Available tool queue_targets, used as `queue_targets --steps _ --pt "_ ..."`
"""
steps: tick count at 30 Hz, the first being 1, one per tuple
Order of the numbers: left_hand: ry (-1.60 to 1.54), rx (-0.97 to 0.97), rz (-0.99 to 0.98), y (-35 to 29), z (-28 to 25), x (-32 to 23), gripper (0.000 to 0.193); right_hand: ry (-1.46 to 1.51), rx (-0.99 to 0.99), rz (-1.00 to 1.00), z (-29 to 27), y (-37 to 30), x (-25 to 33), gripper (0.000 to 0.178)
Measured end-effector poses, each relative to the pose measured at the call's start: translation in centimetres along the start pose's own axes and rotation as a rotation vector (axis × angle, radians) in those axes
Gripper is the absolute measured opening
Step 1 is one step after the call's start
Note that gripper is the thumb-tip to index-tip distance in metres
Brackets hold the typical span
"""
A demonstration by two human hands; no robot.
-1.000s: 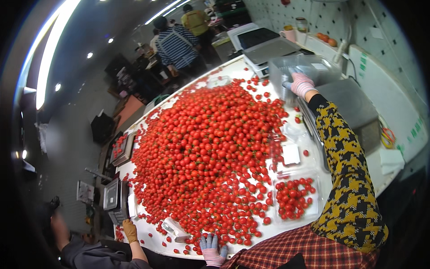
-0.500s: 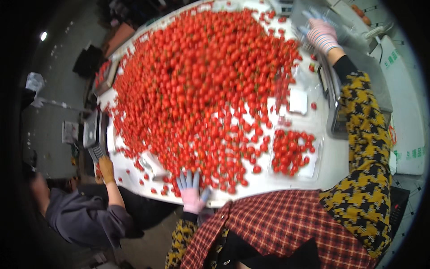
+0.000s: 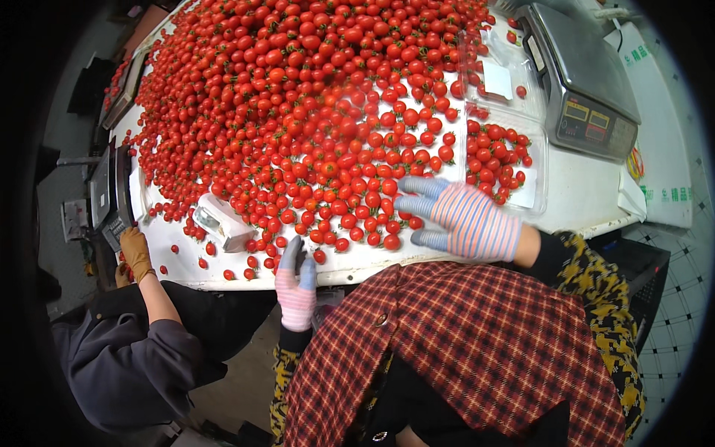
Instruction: The person sorts cherry tomatoes on a large table, gathering them by hand and placing them into clear plastic containers. The person weighs the filled containers on a digital scale and sets them aside. Another worker is visible nearby also handling tomatoes.
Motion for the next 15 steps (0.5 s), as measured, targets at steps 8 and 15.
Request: queue_targets --steps 8,15 --pt "-0.999 -0.038 -0.489 -2.6 -1.5 1.0 0.075 0.029 -0.236 0.328 5.7 2.5 -0.5 0.057" --pt "-0.905 -0.033 -0.519 -1.9 -0.8 0.4 0.072 -0.103 -0.129 -0.165 6.2 5.7 2.6 0.021"
Point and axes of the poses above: each hand's wrist, its own y-axis towards the middle knuckle, its own z-axis out of the palm, x = y × z, the point moved 4 cm from there along y, towards the middle knuckle, and after that the axes turned 7 degrees about -y, right-handed, at the moved point
